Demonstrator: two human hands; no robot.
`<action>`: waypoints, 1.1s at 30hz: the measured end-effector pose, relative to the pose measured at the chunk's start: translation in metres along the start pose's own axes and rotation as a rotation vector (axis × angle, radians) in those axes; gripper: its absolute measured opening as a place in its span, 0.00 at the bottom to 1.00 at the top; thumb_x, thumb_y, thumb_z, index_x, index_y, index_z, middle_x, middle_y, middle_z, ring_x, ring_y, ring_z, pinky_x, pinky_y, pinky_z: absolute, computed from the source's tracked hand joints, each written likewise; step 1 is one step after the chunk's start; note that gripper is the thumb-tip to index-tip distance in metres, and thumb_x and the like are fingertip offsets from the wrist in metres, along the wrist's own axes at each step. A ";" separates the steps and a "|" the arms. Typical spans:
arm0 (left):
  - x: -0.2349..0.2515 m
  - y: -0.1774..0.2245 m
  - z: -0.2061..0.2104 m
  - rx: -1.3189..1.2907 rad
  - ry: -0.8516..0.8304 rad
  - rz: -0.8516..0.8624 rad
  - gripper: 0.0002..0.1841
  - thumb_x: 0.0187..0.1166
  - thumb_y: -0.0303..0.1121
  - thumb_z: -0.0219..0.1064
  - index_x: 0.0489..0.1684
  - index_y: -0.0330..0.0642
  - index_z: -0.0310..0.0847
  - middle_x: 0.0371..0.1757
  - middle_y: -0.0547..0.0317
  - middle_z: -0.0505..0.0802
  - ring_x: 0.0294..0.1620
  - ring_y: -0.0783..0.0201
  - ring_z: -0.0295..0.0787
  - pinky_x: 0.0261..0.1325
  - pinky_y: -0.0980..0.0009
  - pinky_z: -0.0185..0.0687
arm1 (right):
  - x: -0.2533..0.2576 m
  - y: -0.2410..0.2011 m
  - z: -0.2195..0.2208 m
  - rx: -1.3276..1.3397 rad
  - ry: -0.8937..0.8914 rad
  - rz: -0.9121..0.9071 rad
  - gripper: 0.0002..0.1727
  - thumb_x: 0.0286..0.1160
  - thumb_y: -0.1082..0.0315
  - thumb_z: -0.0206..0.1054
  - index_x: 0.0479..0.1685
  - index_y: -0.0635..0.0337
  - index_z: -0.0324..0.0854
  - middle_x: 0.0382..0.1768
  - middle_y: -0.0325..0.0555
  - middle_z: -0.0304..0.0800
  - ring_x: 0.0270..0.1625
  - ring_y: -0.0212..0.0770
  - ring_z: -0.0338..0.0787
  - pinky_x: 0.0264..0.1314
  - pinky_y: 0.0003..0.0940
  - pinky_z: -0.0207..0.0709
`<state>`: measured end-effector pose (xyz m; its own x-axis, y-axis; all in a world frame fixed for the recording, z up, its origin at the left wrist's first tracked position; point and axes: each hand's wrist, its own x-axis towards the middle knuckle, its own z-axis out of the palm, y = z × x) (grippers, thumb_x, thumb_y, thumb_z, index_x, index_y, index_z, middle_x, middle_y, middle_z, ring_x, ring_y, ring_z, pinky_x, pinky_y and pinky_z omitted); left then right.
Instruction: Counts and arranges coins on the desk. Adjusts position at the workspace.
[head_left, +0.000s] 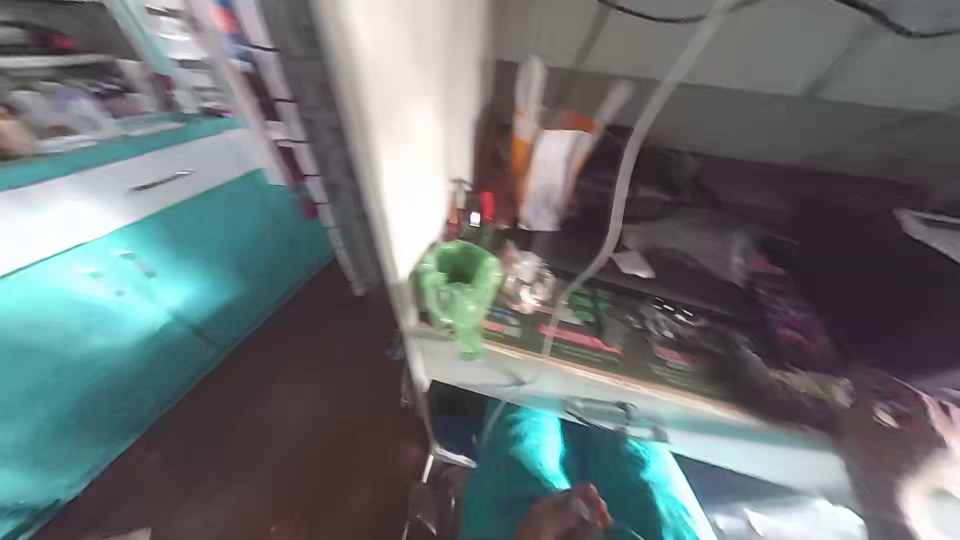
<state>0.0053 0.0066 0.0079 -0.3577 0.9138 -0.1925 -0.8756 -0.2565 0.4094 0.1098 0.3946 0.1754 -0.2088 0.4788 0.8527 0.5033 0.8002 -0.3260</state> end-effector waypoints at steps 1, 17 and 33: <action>0.001 -0.001 0.004 0.008 0.014 0.004 0.17 0.90 0.25 0.48 0.68 0.33 0.78 0.62 0.52 0.93 0.64 0.60 0.90 0.73 0.66 0.82 | 0.002 -0.005 -0.002 -0.004 -0.007 0.018 0.18 0.80 0.65 0.65 0.56 0.73 0.87 0.55 0.75 0.88 0.60 0.65 0.88 0.70 0.48 0.77; 0.036 0.005 0.031 0.005 0.269 -0.117 0.17 0.90 0.24 0.48 0.64 0.33 0.82 0.57 0.48 0.95 0.59 0.58 0.94 0.67 0.68 0.87 | 0.002 -0.027 -0.009 -0.023 -0.101 0.023 0.15 0.82 0.69 0.60 0.48 0.66 0.92 0.42 0.65 0.90 0.52 0.63 0.86 0.63 0.58 0.72; 0.031 0.061 0.099 -0.214 0.069 0.062 0.15 0.87 0.25 0.57 0.62 0.34 0.87 0.58 0.46 0.94 0.61 0.55 0.93 0.69 0.65 0.86 | -0.022 -0.191 0.044 0.316 -0.713 -0.578 0.19 0.84 0.49 0.62 0.61 0.44 0.93 0.47 0.54 0.88 0.46 0.56 0.82 0.50 0.54 0.67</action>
<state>-0.0267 0.0508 0.1150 -0.4280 0.8725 -0.2359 -0.8974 -0.3793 0.2254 -0.0187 0.2468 0.2011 -0.8649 0.0044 0.5019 -0.0635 0.9910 -0.1181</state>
